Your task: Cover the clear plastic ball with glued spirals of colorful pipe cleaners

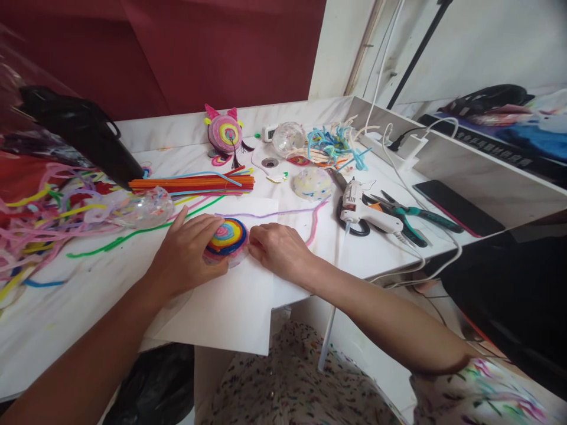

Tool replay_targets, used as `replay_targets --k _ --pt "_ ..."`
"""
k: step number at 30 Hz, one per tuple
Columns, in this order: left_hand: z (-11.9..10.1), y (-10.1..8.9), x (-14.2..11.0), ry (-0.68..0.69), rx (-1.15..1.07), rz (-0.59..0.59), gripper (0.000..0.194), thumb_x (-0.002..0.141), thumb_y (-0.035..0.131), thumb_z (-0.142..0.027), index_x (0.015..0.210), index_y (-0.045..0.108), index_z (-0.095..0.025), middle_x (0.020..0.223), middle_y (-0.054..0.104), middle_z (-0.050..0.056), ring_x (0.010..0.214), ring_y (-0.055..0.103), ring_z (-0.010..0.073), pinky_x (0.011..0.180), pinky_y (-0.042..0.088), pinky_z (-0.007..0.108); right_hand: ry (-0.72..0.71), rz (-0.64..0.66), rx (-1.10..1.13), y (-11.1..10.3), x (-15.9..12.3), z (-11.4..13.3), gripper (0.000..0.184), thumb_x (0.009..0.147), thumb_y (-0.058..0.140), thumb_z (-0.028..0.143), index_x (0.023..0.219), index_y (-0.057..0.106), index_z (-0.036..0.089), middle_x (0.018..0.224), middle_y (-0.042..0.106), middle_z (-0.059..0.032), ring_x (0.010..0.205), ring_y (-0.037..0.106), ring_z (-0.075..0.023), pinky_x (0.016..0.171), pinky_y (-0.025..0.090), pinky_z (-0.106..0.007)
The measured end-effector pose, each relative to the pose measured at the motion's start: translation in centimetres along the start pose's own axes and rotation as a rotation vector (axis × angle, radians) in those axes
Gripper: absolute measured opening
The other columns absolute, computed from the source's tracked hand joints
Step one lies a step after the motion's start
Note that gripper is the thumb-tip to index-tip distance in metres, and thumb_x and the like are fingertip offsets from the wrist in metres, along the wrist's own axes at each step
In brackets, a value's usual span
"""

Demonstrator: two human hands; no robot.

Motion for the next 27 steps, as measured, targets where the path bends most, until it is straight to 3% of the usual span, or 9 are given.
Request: replay_targets --k 9,13,19,27 --pt "0.1 -0.2 0.4 -0.013 -0.012 0.051 0.047 0.088 0.068 -0.04 0.132 0.067 -0.027 0.132 0.082 0.013 0.124 0.077 0.0421 0.124 0.046 0.075 -0.028 -0.005 -0.016 -0.3 -0.1 0.3 0.021 0.112 0.058 0.025 0.116 0.076 0.015 0.112 0.083 -0.0121 0.098 0.072 -0.0232 0.071 0.033 -0.035" --pt "-0.2 0.0 0.5 -0.007 0.052 0.09 0.044 0.094 0.066 -0.045 0.131 0.066 -0.022 0.133 0.082 0.017 0.124 0.078 0.0401 0.124 0.047 0.072 -0.029 -0.004 -0.019 -0.3 -0.2 0.4 0.022 0.112 0.057 0.026 0.116 0.076 0.015 0.111 0.083 -0.0121 0.098 0.072 -0.0232 0.071 0.033 -0.035" --pt "-1.2 -0.4 0.7 0.057 0.117 0.049 0.044 0.095 0.059 -0.041 0.131 0.063 -0.016 0.129 0.082 0.022 0.119 0.08 0.0389 0.124 0.045 0.073 -0.021 -0.009 -0.039 -0.3 0.0 0.4 0.022 0.112 0.058 0.027 0.117 0.077 0.016 0.11 0.083 -0.0117 0.097 0.072 -0.0238 0.071 0.035 -0.035" --pt "-1.2 -0.4 1.1 -0.026 0.072 0.082 0.043 0.089 0.063 -0.036 0.13 0.062 -0.023 0.127 0.082 0.014 0.12 0.079 0.0399 0.125 0.044 0.071 -0.027 -0.009 -0.039 -0.5 0.0 0.6 0.021 0.111 0.058 0.023 0.117 0.077 0.017 0.111 0.083 -0.0114 0.098 0.074 -0.0241 0.071 0.037 -0.035"
Point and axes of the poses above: each hand's wrist, its own x-axis towards the middle knuckle, its own y-axis out of the palm, z = x × y, the point moved 10 cm from there along x, towards the middle knuckle
